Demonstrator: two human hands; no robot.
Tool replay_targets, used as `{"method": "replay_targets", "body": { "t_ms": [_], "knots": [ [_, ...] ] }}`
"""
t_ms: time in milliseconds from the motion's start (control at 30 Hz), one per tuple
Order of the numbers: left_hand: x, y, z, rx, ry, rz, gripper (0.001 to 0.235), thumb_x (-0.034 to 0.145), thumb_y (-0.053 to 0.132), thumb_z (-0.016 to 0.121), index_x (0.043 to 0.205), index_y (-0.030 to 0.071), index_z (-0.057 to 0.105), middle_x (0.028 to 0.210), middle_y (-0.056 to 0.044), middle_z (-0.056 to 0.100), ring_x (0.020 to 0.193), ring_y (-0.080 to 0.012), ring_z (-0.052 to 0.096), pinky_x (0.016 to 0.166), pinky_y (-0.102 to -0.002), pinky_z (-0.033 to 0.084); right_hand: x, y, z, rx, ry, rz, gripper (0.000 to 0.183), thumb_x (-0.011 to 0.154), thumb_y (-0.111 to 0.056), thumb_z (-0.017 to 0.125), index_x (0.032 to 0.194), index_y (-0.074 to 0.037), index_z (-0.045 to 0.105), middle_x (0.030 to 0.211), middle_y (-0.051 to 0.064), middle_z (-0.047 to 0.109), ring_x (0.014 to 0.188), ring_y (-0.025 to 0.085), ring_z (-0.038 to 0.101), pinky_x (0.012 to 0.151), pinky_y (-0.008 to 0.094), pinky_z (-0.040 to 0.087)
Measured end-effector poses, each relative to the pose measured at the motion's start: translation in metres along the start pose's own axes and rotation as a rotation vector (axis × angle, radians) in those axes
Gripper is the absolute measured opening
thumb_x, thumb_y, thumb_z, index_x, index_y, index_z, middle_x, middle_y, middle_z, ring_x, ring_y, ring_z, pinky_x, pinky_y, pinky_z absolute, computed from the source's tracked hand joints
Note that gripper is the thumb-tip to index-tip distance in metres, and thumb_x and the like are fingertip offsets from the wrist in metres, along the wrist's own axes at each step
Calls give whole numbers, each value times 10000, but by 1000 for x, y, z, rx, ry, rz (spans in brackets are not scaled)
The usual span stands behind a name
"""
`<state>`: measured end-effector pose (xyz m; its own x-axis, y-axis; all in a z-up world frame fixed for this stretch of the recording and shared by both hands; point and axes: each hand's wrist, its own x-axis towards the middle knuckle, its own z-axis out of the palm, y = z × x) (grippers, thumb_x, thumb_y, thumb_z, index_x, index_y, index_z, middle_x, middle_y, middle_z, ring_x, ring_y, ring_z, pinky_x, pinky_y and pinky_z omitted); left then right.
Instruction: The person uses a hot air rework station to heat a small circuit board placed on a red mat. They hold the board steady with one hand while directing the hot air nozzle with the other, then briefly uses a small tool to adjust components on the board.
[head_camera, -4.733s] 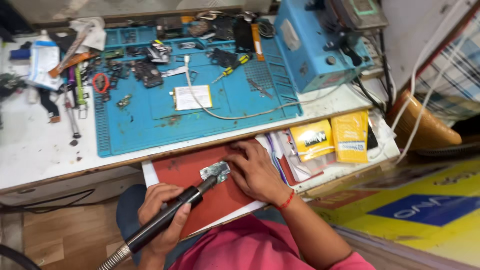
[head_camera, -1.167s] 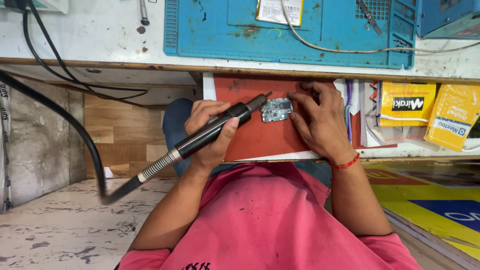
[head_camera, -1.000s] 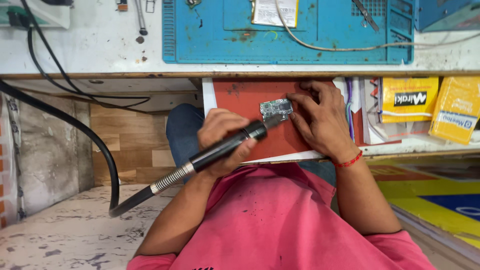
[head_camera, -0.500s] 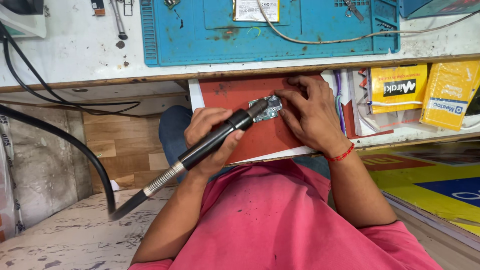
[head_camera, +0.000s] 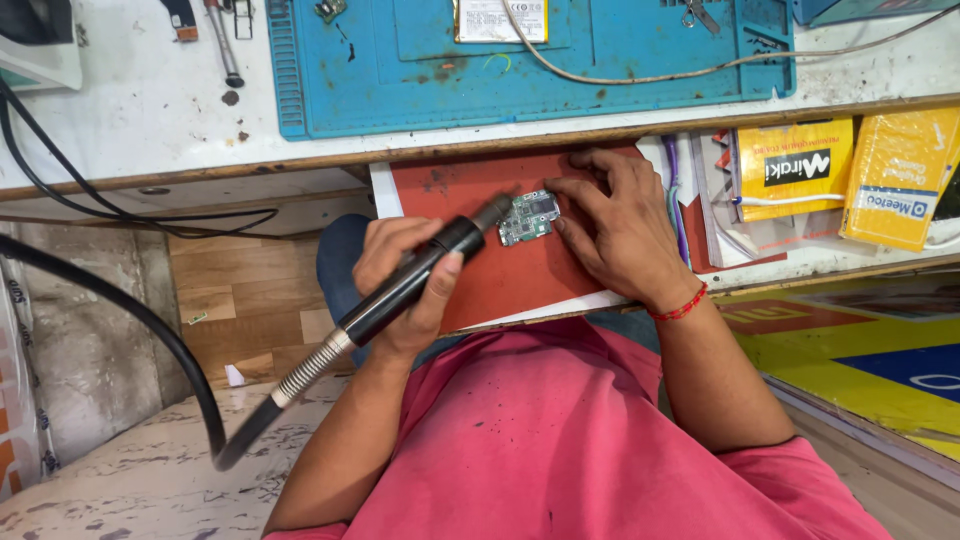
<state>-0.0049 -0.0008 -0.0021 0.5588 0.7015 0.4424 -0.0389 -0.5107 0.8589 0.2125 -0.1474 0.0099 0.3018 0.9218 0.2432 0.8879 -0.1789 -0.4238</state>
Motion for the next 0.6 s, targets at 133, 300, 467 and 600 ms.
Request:
{"method": "replay_targets", "body": {
  "t_ms": [133, 300, 467, 600],
  "knots": [
    [1, 0, 1, -54, -84, 44, 320, 922, 295, 762, 1037, 3, 698, 985, -127, 720, 932, -252, 665, 854, -357, 540, -1, 0, 0, 6, -26, 25, 393, 900, -201, 771, 1283, -159, 698, 1360, 124, 559, 1183, 349, 505, 1038, 474, 408],
    [0, -3, -2, -40, -107, 53, 329, 923, 300, 765, 1028, -6, 704, 972, -131, 724, 916, -232, 676, 841, -357, 538, -2, 0, 0, -10, -7, -2, 396, 899, -210, 772, 1282, -155, 693, 1362, 129, 555, 1201, 356, 505, 1048, 476, 408],
    [-6, -9, -8, -154, -73, 23, 259, 906, 259, 735, 979, 13, 701, 947, -112, 713, 879, -223, 668, 837, -355, 526, -1, -1, -1, 6, -27, 24, 376, 919, -194, 765, 1286, -150, 697, 1364, 130, 557, 1178, 348, 504, 1041, 471, 409],
    [-12, -6, -9, -151, 30, -54, 247, 916, 254, 700, 977, 15, 687, 965, -110, 695, 947, -247, 668, 822, -332, 540, -1, -1, -1, 13, -25, 29, 374, 916, -189, 770, 1281, -143, 702, 1361, 126, 564, 1183, 350, 504, 1036, 470, 409]
  ]
}}
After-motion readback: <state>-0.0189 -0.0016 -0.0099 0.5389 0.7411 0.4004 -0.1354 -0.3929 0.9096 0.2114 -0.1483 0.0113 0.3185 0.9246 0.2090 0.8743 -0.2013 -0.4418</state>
